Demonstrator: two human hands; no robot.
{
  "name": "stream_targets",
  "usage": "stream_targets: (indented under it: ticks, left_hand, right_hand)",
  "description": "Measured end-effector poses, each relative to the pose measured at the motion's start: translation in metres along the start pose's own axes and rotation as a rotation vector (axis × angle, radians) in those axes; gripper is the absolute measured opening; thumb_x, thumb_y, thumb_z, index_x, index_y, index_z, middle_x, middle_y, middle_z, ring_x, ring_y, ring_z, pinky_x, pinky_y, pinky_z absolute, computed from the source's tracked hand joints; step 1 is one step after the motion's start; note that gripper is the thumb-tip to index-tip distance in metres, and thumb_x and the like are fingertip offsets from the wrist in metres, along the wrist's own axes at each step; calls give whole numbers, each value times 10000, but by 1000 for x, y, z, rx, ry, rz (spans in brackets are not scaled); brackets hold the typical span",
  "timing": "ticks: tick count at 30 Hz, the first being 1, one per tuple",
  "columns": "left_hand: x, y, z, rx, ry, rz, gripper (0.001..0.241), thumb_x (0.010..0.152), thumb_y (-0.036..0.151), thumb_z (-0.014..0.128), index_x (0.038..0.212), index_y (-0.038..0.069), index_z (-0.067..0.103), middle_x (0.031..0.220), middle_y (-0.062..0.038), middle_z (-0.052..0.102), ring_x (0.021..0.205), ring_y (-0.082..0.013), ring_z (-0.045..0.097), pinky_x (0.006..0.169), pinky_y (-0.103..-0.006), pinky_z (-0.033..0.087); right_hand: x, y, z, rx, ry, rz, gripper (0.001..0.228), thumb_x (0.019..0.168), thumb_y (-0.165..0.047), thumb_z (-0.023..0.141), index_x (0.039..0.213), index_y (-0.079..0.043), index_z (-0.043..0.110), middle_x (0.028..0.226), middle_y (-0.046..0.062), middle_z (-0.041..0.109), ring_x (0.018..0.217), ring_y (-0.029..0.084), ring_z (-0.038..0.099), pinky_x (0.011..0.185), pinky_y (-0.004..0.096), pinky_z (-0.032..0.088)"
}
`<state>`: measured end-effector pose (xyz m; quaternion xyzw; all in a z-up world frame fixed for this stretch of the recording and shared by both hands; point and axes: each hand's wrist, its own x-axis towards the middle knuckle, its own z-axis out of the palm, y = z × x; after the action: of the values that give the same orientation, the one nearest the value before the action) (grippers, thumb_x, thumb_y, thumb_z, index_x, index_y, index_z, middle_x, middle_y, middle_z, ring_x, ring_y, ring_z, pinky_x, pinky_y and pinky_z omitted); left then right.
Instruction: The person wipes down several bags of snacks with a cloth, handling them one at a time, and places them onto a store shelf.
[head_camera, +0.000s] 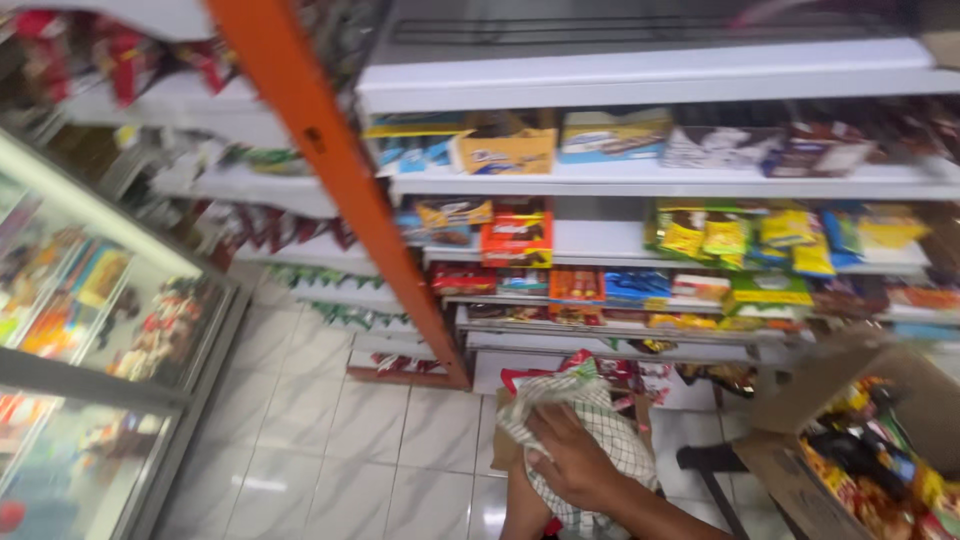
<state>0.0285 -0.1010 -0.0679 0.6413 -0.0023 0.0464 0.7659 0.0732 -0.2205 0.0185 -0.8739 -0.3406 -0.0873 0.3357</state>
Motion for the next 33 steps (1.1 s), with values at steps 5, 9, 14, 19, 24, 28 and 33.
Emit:
stream_targets:
  ticks: [5,9,14,19,24,28,33]
  left_hand:
    - [7,-1,9,-88,-100,-150,614,909,44,657,1480,36,433,1412,-126,611,1293,-224,597,1079,-356,451]
    - [15,18,17,-15,-100,-373,687,853,-38,628,1523,38,495,1062,-216,635,943,-240,626,846,-383,525]
    - [25,44,39,-336,-134,-356,576,877,2,674,1425,-13,498,1207,-147,730,1062,-205,711,942,-361,568]
    - [36,34,50,-476,1,-372,563,899,13,693,1425,-25,494,1197,-162,691,1027,-244,692,912,-421,558]
    - [65,57,81,-592,37,-298,630,838,-4,661,1428,88,461,1301,-125,666,1151,-225,682,987,-410,551]
    - [79,49,106,-721,0,-330,523,917,53,652,1406,-16,479,1287,-198,670,1125,-317,681,974,-486,552]
    - [69,25,133,-937,-81,-549,545,902,169,618,1419,47,498,1301,-159,677,1144,-307,694,997,-473,557]
  right_hand:
    - [20,-4,-25,-63,-96,413,492,969,-376,560,1311,-26,606,1333,199,576,1274,417,484,1134,515,322]
    - [20,37,-38,-149,86,463,588,937,-371,583,1355,43,581,1420,245,548,1323,418,478,1094,547,293]
    - [-8,113,-59,57,226,615,624,1027,-435,513,1376,82,543,1422,304,542,1345,438,506,1116,481,385]
    - [-32,168,-60,807,146,1119,654,1007,-502,496,1326,45,657,1263,226,742,1201,325,701,1090,408,478]
    - [-42,153,-24,1454,124,1149,607,972,-451,536,1316,35,656,1246,212,745,1180,312,707,1071,407,494]
    - [-74,179,-59,1449,160,1161,575,945,-410,568,1309,27,655,1232,200,747,1163,302,711,1057,407,507]
    - [-90,212,-114,1347,155,1103,542,911,-358,608,1299,17,654,1214,186,750,1142,289,717,1039,406,522]
